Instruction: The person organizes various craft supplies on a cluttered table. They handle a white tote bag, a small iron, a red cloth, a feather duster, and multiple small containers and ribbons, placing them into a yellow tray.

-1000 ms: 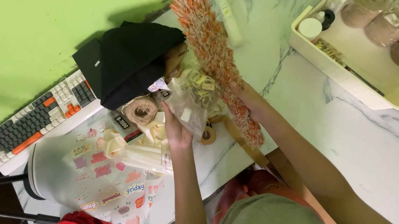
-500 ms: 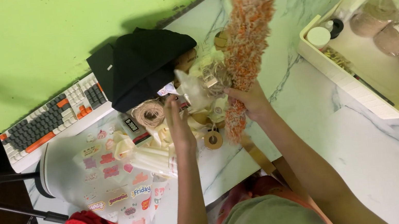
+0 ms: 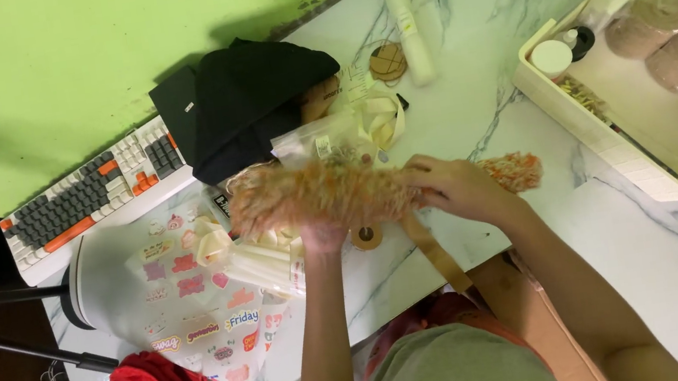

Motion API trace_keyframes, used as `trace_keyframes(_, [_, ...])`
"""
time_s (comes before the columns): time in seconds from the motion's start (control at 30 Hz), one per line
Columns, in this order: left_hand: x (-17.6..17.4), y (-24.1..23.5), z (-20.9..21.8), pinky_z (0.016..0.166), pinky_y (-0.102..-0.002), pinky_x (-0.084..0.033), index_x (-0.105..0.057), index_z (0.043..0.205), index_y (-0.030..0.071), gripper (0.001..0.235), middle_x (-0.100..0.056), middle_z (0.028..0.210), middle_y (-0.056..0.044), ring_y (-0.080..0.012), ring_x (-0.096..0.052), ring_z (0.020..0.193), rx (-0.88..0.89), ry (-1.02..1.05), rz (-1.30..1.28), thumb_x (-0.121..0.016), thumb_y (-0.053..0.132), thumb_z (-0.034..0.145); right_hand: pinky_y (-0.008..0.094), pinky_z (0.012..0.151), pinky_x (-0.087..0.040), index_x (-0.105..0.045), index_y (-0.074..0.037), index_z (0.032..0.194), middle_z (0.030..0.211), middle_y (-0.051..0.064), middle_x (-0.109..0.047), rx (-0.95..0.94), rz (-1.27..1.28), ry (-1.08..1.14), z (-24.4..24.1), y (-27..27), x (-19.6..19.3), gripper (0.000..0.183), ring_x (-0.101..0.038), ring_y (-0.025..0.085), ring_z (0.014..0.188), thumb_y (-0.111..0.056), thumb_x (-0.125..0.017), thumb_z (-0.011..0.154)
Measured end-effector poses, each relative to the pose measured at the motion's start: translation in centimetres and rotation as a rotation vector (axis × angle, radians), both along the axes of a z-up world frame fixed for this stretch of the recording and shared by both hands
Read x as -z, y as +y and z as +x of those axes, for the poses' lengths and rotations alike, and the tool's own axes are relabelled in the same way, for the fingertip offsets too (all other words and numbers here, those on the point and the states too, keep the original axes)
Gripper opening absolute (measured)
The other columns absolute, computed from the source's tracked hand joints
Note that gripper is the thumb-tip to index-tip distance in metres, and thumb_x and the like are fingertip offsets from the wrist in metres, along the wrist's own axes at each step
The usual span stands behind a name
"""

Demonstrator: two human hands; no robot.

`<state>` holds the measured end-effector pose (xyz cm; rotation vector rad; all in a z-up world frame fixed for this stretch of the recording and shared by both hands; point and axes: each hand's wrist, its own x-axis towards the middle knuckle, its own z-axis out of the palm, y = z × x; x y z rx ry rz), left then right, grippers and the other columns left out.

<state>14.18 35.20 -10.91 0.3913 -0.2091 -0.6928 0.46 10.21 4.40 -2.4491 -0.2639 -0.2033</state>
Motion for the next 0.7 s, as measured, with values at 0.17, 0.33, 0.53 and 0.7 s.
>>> trace_keyframes(0.17, [-4.1,-0.3,-0.9,0.1,-0.045,-0.055,-0.06,0.132,0.003,0.06,-0.067,0.126,-0.017,-0.0308,-0.066,0.114,0.059,0.018,0.008,-0.04,0.054,0.108,0.044,0.069,-0.057,-0.064,-0.015,0.133,0.113,0.011,-0.065,0.404,-0.116,-0.043,-0.4,1.1,0.1,0.045,-0.07,0.034,0.08,-0.014,-0.074,0.089])
trace_keyframes(0.33, [5.5,0.8,1.0,0.102,-0.05,-0.054,-0.059,0.128,0.006,0.052,-0.069,0.122,-0.014,-0.0307,-0.067,0.113,0.054,0.022,-0.107,-0.041,0.052,0.108,0.039,0.066,-0.059,-0.068,-0.018,0.125,0.104,0.006,-0.067,0.095,-0.108,-0.125,-2.1,1.5,2.8,0.045,-0.071,0.027,0.077,-0.012,-0.072,0.081])
trace_keyframes(0.53, [-6.4,-0.5,-2.9,0.104,-0.048,-0.052,-0.048,0.147,0.003,0.064,-0.062,0.138,-0.016,-0.0325,-0.063,0.122,0.0,0.18,0.106,-0.049,0.05,0.103,0.04,0.07,-0.057,-0.061,-0.01,0.141,0.11,0.011,-0.067,0.614,-0.173,0.013,-0.4,-2.0,3.8,0.046,-0.069,0.029,0.083,-0.018,-0.067,0.097])
trace_keyframes(0.7, [-2.9,-0.7,-2.6,0.108,-0.048,-0.05,-0.044,0.15,0.003,0.061,-0.06,0.141,-0.018,-0.0336,-0.061,0.126,-0.028,0.129,0.14,-0.049,0.042,0.104,0.041,0.088,-0.053,-0.067,-0.01,0.118,0.115,0.011,-0.069,0.506,-0.452,-0.381,0.1,0.3,3.3,0.041,-0.069,0.029,0.099,-0.036,-0.071,0.086])
